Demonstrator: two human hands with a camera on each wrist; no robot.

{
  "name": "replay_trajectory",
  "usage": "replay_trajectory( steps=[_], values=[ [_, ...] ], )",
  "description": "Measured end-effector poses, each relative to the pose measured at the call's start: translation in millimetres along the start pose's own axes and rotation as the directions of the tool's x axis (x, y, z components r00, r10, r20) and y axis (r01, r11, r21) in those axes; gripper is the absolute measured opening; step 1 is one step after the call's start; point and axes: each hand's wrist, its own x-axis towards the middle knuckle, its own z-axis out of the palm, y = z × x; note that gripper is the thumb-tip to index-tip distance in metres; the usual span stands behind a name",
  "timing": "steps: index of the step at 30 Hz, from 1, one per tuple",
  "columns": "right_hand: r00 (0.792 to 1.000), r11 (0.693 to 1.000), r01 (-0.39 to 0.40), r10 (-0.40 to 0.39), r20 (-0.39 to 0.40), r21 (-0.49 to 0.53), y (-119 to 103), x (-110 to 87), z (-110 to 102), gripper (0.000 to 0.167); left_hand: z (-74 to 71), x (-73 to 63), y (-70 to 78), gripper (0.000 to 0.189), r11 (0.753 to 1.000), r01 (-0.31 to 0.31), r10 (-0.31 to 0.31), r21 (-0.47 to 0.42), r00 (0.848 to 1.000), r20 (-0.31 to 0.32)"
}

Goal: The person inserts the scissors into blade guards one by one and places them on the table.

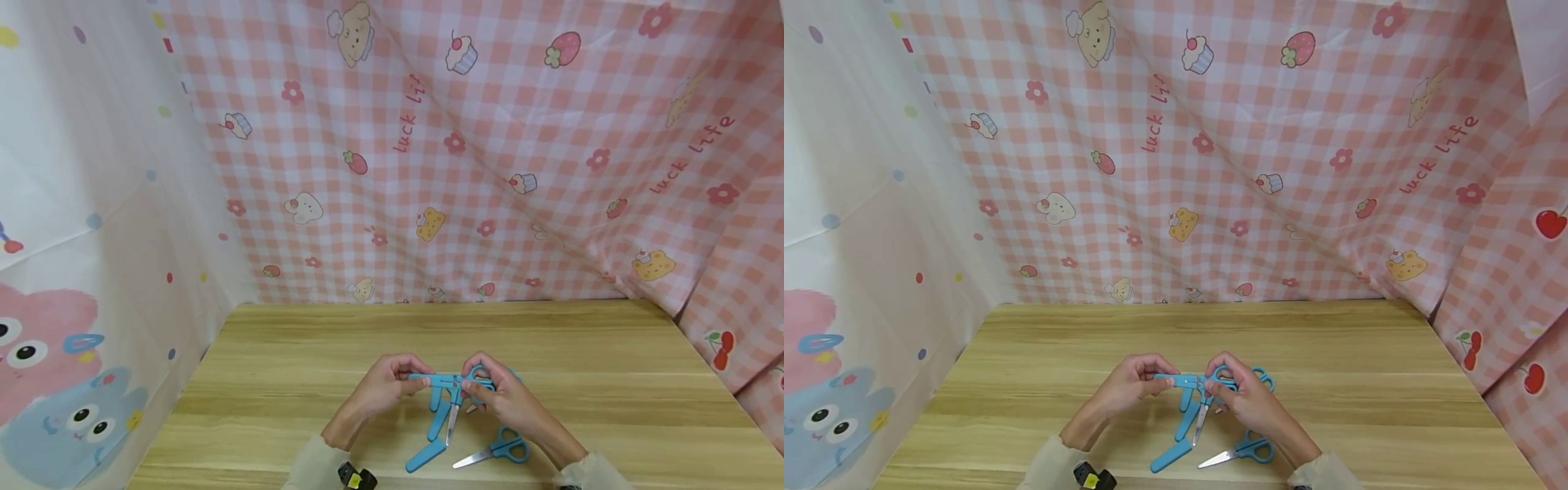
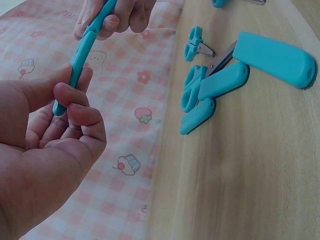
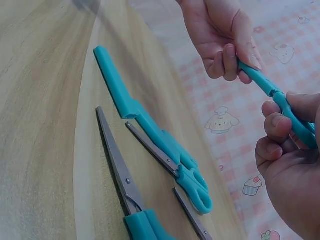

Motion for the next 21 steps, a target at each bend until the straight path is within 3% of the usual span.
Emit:
replay_trajectory(
  steps=[12, 21],
  values=[
    [0.999, 0.999, 0.025, -0.025, 0.019, 0.028, 4.1, -0.6, 1.9, 0.019, 1.2, 1.3, -1.8, 0.013, 1.000, 0.014, -0.014, -0.025, 1.000, -0.002],
    [0.999, 1.000, 0.004, -0.005, 0.037, 0.030, 6.0, 3.0, 1.7, 0.023, 0.2, 3.6, -0.6, 0.008, 1.000, 0.013, -0.013, 0.006, 1.000, -0.014]
  ],
)
